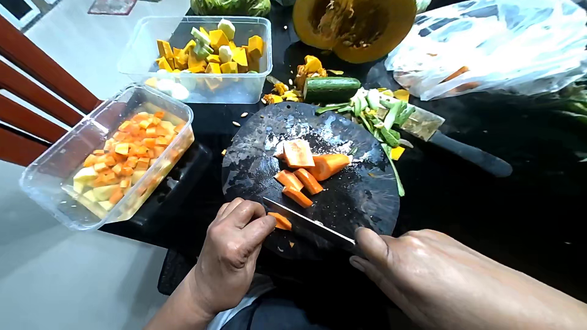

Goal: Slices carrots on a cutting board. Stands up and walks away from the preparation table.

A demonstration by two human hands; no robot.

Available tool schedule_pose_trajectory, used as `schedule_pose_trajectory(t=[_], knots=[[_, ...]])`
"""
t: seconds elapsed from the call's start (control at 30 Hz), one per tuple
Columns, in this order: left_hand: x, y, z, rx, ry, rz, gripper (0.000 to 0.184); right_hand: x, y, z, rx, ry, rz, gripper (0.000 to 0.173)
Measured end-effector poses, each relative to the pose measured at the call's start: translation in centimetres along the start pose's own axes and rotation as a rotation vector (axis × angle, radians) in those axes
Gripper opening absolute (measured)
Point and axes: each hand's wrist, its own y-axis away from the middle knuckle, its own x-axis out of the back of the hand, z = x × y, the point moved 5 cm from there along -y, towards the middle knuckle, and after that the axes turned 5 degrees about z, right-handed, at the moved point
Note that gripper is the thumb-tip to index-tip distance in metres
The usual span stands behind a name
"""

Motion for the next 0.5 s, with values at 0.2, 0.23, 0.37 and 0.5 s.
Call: schedule_pose_trajectory(t=[0.2, 0.23, 0.37, 0.5], knots=[[0.0, 0.1, 0.0, 0.006, 0.009, 0.016, 0.016, 0.0, -0.2, -0.5, -0.010, -0.012, -0.089, 0.024], [0.0, 0.1, 0.0, 0.006, 0.010, 0.018, 0.015, 0.1, -0.3, -0.7, -0.017, 0.003, -0.109, 0.023], [-0.1, 0.1, 0.0, 0.005, 0.006, 0.022, 0.016, -0.1, -0.7, -1.6, -0.030, 0.065, -0.148, 0.023], [0.0, 0.2, 0.1, 0.000, 0.001, 0.027, 0.015, -1.1, -1.4, -1.7, 0.030, 0.095, -0.039, 0.020]])
